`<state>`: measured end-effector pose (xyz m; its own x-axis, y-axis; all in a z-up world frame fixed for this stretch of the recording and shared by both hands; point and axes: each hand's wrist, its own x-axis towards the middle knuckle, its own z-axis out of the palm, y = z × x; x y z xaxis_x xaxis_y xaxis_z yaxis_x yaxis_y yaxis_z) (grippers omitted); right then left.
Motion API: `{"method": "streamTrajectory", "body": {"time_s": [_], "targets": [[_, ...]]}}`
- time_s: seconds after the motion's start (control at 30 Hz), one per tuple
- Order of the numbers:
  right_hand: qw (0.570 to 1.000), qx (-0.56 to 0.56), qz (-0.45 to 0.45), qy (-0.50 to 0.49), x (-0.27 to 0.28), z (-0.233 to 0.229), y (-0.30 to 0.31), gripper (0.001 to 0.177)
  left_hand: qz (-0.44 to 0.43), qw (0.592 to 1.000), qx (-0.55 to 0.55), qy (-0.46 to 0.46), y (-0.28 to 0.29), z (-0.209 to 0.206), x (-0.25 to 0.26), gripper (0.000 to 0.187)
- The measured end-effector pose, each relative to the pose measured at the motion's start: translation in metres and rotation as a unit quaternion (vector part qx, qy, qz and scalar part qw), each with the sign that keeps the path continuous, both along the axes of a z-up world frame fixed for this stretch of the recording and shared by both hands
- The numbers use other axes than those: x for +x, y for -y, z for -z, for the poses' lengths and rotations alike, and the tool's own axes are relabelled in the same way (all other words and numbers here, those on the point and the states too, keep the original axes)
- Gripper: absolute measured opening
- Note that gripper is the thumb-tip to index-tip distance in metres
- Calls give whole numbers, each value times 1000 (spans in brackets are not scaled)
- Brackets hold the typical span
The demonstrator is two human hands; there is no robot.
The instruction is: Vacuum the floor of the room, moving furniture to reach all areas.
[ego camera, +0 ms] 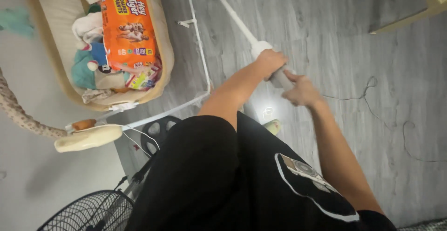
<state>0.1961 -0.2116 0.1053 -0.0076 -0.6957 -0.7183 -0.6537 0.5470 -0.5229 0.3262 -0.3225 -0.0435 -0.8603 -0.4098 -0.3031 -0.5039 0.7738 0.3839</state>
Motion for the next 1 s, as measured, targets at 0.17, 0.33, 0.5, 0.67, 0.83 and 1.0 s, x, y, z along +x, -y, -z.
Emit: {"method": "streamTrajectory", "body": {"time_s": [0.17,0.33,0.5,0.67,0.83,1.0], "targets": [[999,-30,23,38,17,14,-17,85,-32,996,2,80,-12,-11,19,94],[997,66,14,-35,-1,-53,-42,86,71,996,54,-27,-46,-27,-3,101],[991,102,-21,-90,-28,-108,-73,84,72,983,124,-116,-95,-66,-28,98],[970,200,-18,-138,-26,-143,-89,79,48,972,209,-97,-120,-118,-30,111],[978,172,5,-122,-9,-139,-79,76,37,966,233,-103,-114,-100,-13,111],[985,132,-15,-109,2,-97,-65,76,-22,978,192,-82,-92,-67,8,99]]}}
